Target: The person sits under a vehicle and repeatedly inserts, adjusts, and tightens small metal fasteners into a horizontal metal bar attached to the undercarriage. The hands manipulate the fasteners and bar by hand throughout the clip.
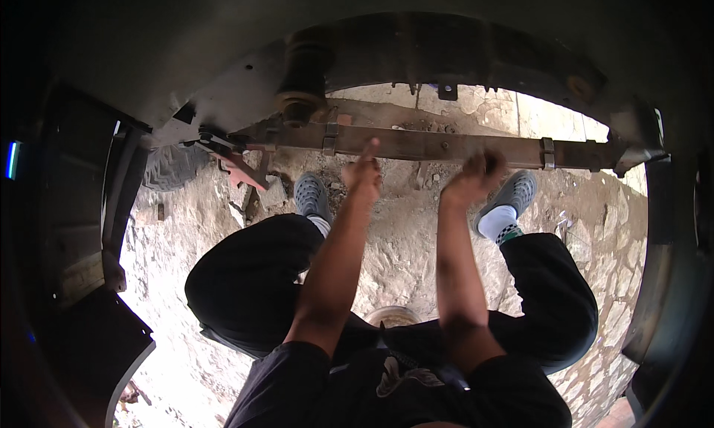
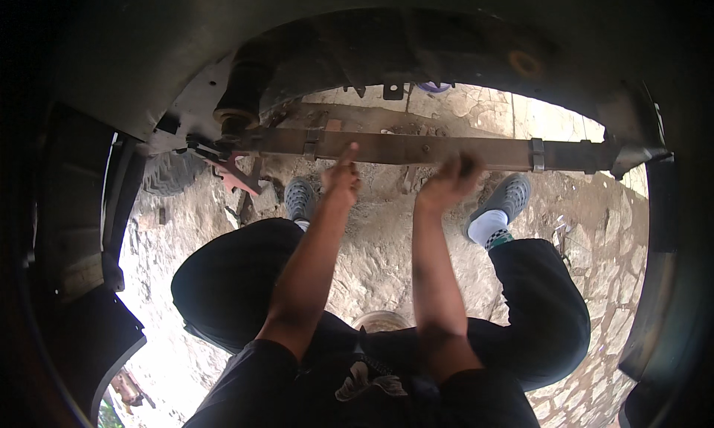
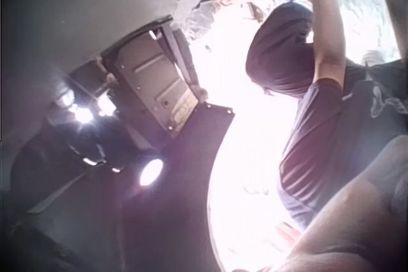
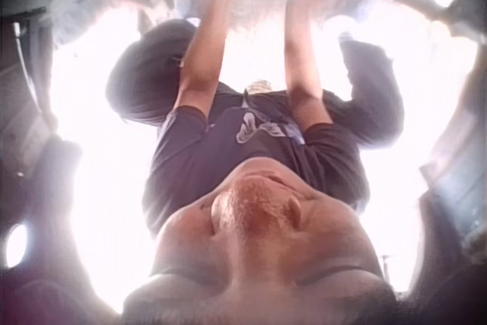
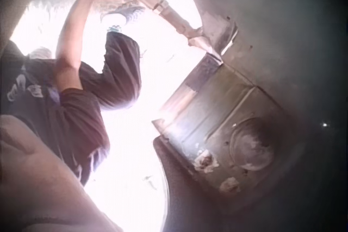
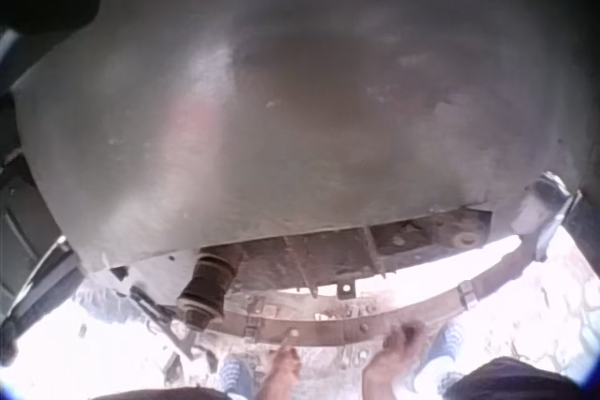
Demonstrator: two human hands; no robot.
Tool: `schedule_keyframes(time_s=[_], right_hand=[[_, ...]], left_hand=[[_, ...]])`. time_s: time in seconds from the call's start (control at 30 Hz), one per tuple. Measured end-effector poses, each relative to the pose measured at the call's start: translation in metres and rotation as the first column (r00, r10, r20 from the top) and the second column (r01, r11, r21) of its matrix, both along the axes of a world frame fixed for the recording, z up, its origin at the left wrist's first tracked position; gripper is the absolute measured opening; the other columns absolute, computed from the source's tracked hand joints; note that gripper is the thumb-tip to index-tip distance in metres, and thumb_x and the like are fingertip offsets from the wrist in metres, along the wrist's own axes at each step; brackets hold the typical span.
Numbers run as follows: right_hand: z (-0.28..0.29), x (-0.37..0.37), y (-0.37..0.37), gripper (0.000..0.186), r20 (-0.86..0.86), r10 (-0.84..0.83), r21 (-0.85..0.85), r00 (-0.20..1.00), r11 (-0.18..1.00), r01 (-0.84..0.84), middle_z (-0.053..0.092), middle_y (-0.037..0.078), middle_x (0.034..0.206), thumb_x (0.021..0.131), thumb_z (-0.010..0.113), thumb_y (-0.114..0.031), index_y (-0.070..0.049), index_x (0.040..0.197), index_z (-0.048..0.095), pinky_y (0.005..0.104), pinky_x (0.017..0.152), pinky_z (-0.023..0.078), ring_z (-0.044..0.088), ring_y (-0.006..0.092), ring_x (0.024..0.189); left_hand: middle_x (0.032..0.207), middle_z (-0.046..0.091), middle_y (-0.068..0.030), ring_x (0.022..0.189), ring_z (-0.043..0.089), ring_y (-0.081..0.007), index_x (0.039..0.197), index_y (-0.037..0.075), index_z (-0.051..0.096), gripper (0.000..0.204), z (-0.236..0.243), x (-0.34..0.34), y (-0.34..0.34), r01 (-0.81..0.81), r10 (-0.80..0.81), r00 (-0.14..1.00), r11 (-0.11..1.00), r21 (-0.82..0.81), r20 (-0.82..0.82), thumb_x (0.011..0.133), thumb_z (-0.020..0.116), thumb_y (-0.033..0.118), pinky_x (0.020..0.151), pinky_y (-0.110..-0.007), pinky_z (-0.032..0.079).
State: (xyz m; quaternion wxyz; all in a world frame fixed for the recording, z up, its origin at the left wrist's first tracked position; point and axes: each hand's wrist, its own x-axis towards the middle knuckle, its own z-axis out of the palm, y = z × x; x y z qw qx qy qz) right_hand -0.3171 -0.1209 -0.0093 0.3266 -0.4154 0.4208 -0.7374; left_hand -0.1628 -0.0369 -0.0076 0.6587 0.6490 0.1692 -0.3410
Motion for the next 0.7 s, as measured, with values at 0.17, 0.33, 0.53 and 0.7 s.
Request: schedule_keyframes(time_s=[0.17, 0.33, 0.53, 0.7], right_hand=[[0.043, 0.023, -0.055, 0.019, -0.869, 0.226, 0.074, 0.441, 0.939, -0.336, 0.071, 0.013, 0.097, 0.093, 0.058, -0.02, -0.007, 0.102, 0.068, 0.0439, 0.079, 0.052, 0.069, 0.0347, 0.087], [0.023, 0.015, -0.078, 0.039, -0.875, 0.425, 0.471, -0.232, 0.856, -0.211, 0.073, 0.018, 0.103, 0.098, 0.046, -0.037, -0.01, 0.103, 0.074, 0.0474, 0.089, 0.053, 0.07, 0.0373, 0.096], [0.033, 0.026, -0.07, 0.042, -0.859, 0.499, 0.511, -0.117, 0.849, -0.132, 0.074, 0.016, 0.103, 0.097, 0.045, -0.038, -0.011, 0.097, 0.078, 0.0435, 0.088, 0.055, 0.071, 0.0324, 0.1], [0.024, 0.018, -0.076, 0.042, -0.87, 0.487, 0.493, -0.083, 0.852, -0.174, 0.073, 0.018, 0.1, 0.097, 0.045, -0.04, -0.01, 0.097, 0.075, 0.0471, 0.089, 0.054, 0.07, 0.0357, 0.098]], left_hand=[[0.056, 0.048, 0.0008, 0.041, 0.038, -0.0098, 0.075, 0.01, 0.057, 0.037, 0.002, -0.014, 0.003, 0.089, -0.092, 0.995, 0.994, 0.061, 0.034, 0.079, 0.088, 0.03, 0.037, -0.027, 0.023], [0.053, 0.05, -0.001, 0.036, 0.038, -0.01, 0.064, 0.01, 0.054, 0.045, -0.003, 0.027, 0.024, -0.047, 0.052, 0.997, 0.996, -0.08, 0.058, 0.073, 0.092, 0.033, 0.034, -0.027, 0.024], [0.06, 0.049, 0.0017, 0.044, 0.04, -0.0091, 0.075, 0.012, 0.059, 0.041, -0.023, -0.036, -0.02, 0.231, -0.237, 0.965, 0.971, -0.067, -0.11, 0.073, 0.092, 0.035, 0.037, -0.025, 0.026], [0.06, 0.05, 0.0002, 0.041, 0.038, -0.0097, 0.073, 0.01, 0.06, 0.039, -0.024, -0.023, -0.016, 0.165, -0.166, 0.986, 0.986, -0.037, -0.033, 0.075, 0.091, 0.033, 0.036, -0.026, 0.025]])
